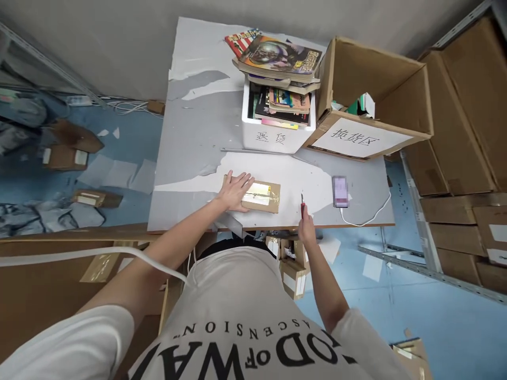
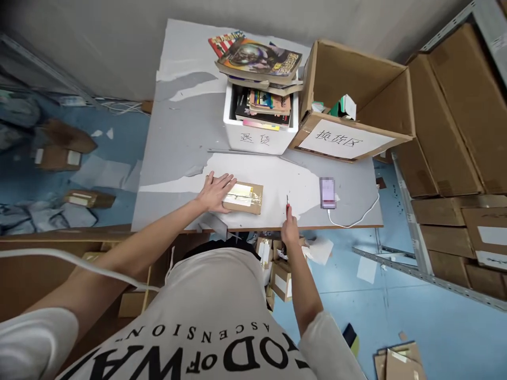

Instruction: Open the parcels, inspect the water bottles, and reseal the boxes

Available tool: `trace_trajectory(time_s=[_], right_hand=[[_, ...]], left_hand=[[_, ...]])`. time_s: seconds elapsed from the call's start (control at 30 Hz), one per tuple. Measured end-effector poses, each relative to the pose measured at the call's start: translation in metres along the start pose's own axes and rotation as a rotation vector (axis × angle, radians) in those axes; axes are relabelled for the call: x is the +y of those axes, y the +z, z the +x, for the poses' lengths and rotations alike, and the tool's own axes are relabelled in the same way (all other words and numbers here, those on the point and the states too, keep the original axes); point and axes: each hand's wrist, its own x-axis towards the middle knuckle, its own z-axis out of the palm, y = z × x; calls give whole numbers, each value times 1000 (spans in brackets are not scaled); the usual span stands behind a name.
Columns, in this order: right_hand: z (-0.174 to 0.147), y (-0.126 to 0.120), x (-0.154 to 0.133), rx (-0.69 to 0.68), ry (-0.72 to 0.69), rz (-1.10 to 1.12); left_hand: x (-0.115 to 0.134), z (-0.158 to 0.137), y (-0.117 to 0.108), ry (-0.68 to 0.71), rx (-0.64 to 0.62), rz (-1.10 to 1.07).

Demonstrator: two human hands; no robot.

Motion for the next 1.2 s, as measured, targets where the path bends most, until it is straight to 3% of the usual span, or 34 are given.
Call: trace_trajectory(time_s=[0.17, 0.37, 0.53, 0.63, 0.73, 0.83, 0.97, 1.2], right_hand=[[33, 36, -20, -12, 32, -363], [39, 50, -17, 1, 55, -402], [43, 29, -26, 128, -47, -186], [43, -4, -62, 189, -296, -101], [42, -33, -121, -72, -779, -134], [42, -44, -177, -348, -1030, -309], [45, -39, -213, -458, -1082, -531], [46, -41, -216, -495, -1044, -707]], left_hand=[[16, -23, 18, 39, 127, 40], [29, -53, 50, -9, 345, 40], [24, -58, 66, -15, 384, -5], [21, -58, 71, -15, 383, -55], [19, -57, 75, -17, 381, -85], [18, -57, 76, -15, 383, -85], [17, -56, 78, -13, 383, -75], [11, -55, 82, 10, 396, -81]])
